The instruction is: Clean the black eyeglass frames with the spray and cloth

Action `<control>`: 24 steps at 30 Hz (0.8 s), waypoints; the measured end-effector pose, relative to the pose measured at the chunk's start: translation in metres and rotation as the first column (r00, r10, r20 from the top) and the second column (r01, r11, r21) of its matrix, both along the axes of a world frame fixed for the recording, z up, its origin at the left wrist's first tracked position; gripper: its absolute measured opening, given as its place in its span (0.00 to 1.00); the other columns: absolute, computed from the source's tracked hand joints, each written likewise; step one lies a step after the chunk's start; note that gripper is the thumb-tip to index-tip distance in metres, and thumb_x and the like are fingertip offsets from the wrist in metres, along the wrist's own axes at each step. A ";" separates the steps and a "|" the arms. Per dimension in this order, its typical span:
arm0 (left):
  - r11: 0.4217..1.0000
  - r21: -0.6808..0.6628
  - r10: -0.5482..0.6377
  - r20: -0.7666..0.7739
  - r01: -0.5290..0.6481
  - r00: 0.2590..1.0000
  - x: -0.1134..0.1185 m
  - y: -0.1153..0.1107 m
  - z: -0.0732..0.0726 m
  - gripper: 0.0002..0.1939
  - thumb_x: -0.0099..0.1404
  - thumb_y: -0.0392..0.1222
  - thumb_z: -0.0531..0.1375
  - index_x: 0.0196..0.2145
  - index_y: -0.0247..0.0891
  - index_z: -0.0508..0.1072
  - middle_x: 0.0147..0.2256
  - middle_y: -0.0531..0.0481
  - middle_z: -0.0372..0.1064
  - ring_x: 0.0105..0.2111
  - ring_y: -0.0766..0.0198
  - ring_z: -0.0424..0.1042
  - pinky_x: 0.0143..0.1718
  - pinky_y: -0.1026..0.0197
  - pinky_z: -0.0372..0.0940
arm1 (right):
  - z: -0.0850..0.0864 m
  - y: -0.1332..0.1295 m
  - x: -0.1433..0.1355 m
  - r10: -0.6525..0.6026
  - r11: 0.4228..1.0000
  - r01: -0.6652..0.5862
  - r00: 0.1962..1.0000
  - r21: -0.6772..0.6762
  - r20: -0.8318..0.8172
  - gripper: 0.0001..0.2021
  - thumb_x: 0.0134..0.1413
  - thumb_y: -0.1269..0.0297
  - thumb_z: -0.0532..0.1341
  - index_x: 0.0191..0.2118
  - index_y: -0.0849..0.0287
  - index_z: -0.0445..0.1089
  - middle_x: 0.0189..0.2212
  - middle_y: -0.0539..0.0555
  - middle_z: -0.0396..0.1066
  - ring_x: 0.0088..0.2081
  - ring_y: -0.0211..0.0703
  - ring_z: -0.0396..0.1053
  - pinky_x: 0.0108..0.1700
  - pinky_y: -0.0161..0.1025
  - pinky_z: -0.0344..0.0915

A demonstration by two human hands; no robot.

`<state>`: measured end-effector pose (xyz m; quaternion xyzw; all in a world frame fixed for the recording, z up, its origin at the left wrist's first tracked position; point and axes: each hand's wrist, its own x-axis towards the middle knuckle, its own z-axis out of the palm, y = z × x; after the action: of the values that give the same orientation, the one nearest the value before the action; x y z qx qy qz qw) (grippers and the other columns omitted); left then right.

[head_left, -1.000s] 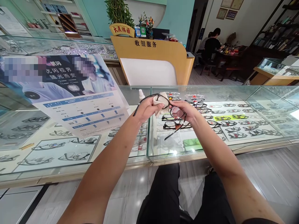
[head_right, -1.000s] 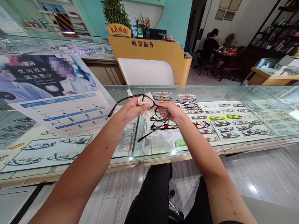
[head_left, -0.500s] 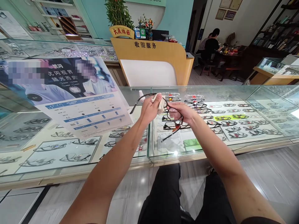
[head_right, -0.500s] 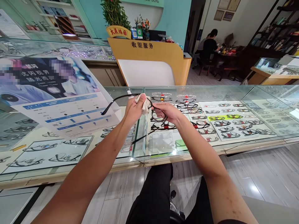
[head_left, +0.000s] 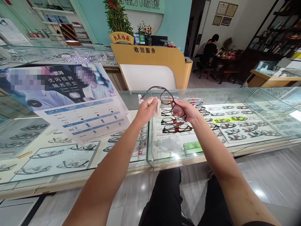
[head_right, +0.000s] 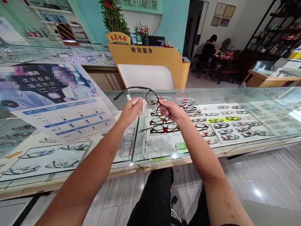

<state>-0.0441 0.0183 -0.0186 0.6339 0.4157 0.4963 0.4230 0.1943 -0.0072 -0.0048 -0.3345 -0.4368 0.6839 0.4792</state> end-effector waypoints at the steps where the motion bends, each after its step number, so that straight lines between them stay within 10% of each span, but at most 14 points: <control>1: 0.999 -0.042 0.025 -0.017 -0.026 1.000 -0.003 0.002 -0.001 0.23 0.66 0.67 0.70 0.36 0.44 0.73 0.29 0.53 0.67 0.30 0.61 0.62 0.31 0.58 0.57 | 0.001 0.001 0.001 -0.026 1.000 0.026 0.999 0.000 -0.029 0.22 0.49 0.48 0.85 0.32 0.56 0.77 0.21 0.41 0.57 0.24 0.33 0.52 0.27 0.36 0.57; 8: 0.985 -0.120 0.052 -0.457 -0.120 0.888 -0.022 0.011 -0.012 0.12 0.60 0.44 0.70 0.41 0.48 0.76 0.24 0.55 0.65 0.24 0.55 0.63 0.31 0.56 0.54 | 0.006 0.002 -0.001 -0.240 0.970 0.229 0.958 -0.085 -0.156 0.20 0.53 0.53 0.84 0.36 0.55 0.75 0.34 0.48 0.78 0.35 0.37 0.74 0.33 0.35 0.64; 13: 0.970 0.165 0.241 -0.516 -0.181 0.822 -0.011 -0.003 -0.007 0.15 0.60 0.41 0.72 0.40 0.46 0.71 0.35 0.48 0.75 0.34 0.52 0.69 0.39 0.53 0.58 | 0.004 0.006 0.001 -0.408 0.913 0.402 0.892 -0.076 -0.194 0.19 0.54 0.50 0.83 0.36 0.53 0.75 0.36 0.48 0.80 0.36 0.39 0.75 0.35 0.36 0.66; 18: 0.937 0.342 0.121 -0.508 0.070 0.853 0.016 -0.039 0.004 0.06 0.72 0.48 0.64 0.43 0.46 0.74 0.27 0.56 0.69 0.28 0.59 0.68 0.37 0.56 0.59 | -0.008 0.017 0.007 -0.543 0.833 0.553 0.812 -0.013 -0.216 0.25 0.48 0.42 0.83 0.38 0.51 0.76 0.35 0.48 0.81 0.37 0.40 0.75 0.34 0.38 0.64; 24: 0.866 0.455 0.078 -0.533 0.208 0.843 0.040 -0.063 -0.002 0.25 0.77 0.49 0.63 0.69 0.49 0.75 0.45 0.49 0.83 0.37 0.57 0.77 0.42 0.57 0.65 | -0.020 0.021 0.000 -0.612 0.789 0.615 0.787 0.017 -0.074 0.27 0.48 0.33 0.78 0.40 0.51 0.79 0.39 0.51 0.84 0.44 0.46 0.76 0.40 0.40 0.63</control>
<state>-0.0037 -0.0449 -0.0211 0.8476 0.3526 0.3746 0.1303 0.1945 0.0133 -0.0249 -0.4264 -0.3025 0.4929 0.6955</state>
